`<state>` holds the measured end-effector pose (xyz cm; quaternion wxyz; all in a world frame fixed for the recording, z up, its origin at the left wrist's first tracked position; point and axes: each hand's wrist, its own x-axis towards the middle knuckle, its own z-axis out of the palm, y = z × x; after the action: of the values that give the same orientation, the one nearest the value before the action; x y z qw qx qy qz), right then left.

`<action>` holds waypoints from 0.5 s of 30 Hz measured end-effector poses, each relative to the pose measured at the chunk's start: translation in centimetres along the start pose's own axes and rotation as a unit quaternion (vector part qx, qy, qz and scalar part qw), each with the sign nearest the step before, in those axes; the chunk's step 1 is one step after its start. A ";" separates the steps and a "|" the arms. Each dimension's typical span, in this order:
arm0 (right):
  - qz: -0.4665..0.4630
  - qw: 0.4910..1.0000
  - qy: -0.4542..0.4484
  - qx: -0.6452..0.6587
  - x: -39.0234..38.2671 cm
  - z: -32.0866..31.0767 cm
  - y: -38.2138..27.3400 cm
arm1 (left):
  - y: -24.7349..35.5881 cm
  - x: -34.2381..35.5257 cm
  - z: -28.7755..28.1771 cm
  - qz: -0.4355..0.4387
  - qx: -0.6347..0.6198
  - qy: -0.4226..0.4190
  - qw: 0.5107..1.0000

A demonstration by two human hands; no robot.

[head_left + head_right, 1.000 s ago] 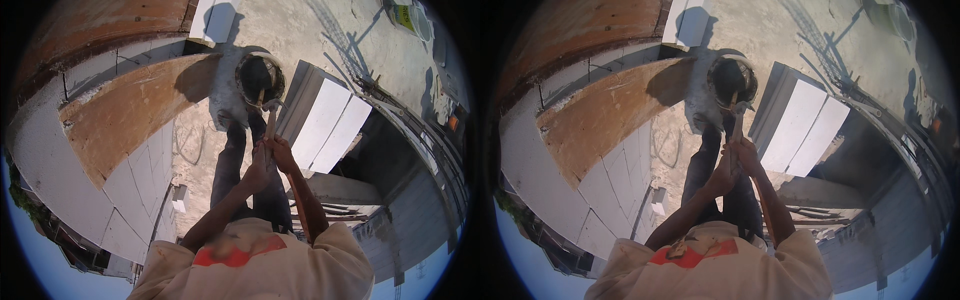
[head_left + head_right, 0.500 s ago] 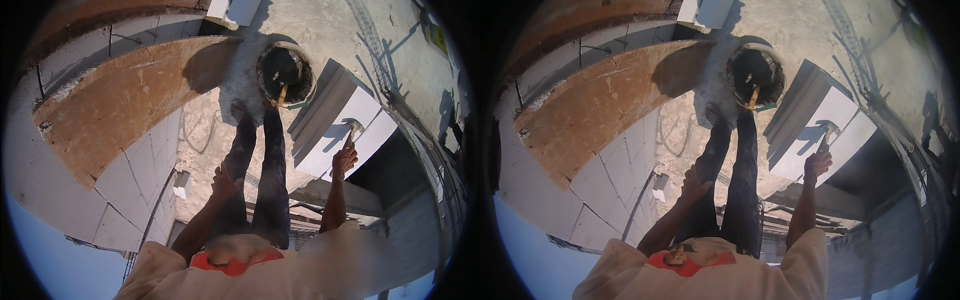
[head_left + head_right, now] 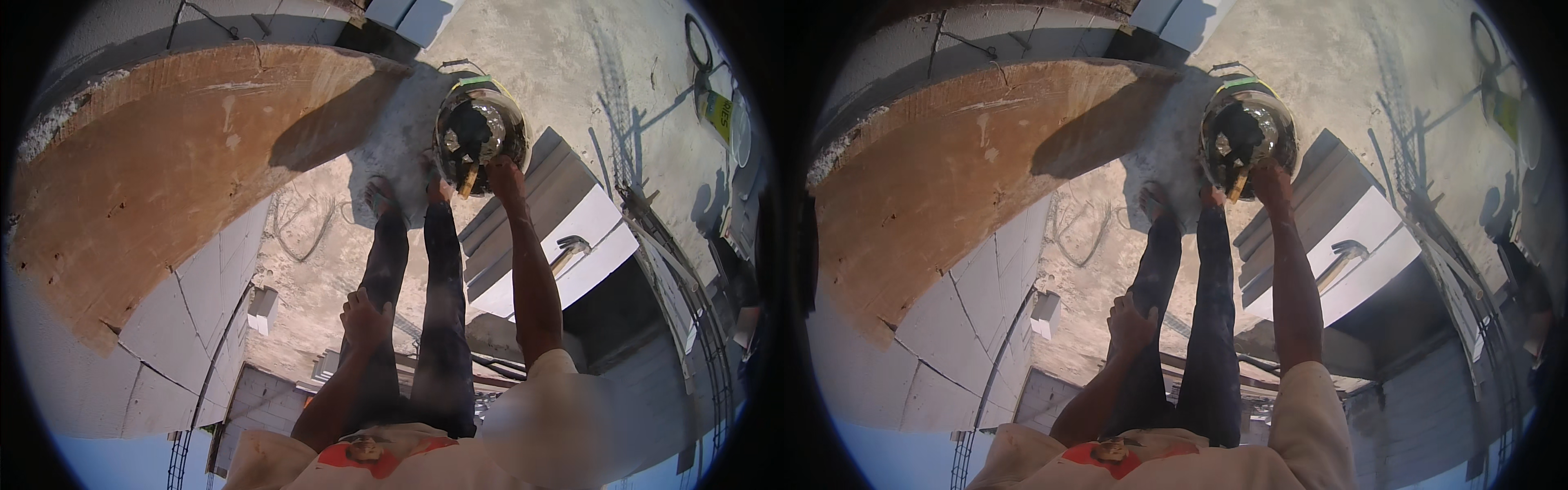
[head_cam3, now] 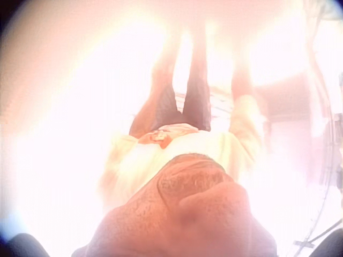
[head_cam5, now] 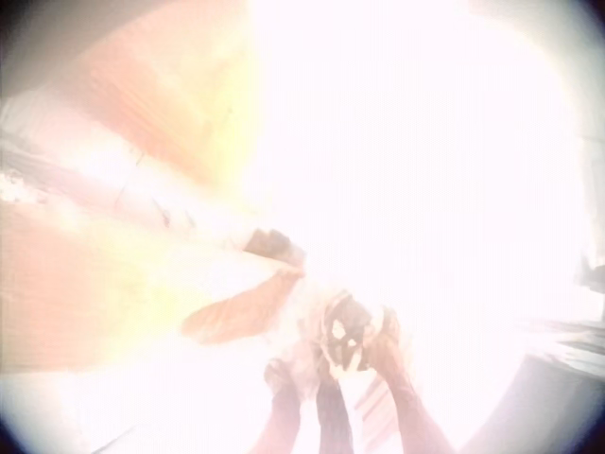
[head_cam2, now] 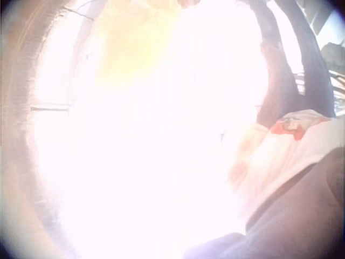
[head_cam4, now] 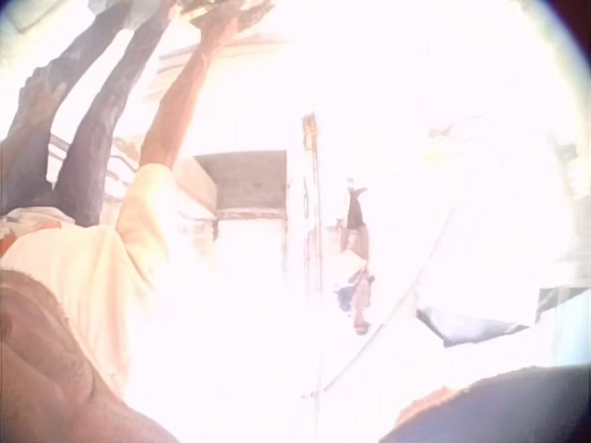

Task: The person scoops mortar from a bucket using a trowel and applies it to the top of a white block wall. They then pick up white rectangular tiles, place them onto the mortar, and use a hammer to tap them into position. This process is repeated multiple times along the wall.

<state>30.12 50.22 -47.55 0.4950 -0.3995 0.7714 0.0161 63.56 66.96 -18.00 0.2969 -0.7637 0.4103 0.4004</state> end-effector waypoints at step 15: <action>-0.028 0.999 -0.022 -0.035 -5.8 1.0 2.8 | 9.8 23.2 3.9 0.181 -0.387 -0.004 0.904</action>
<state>30.20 56.02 -44.55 0.4980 -0.4372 0.7479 0.0382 61.54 56.25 -41.01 -0.0982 -0.7293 0.3535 0.5774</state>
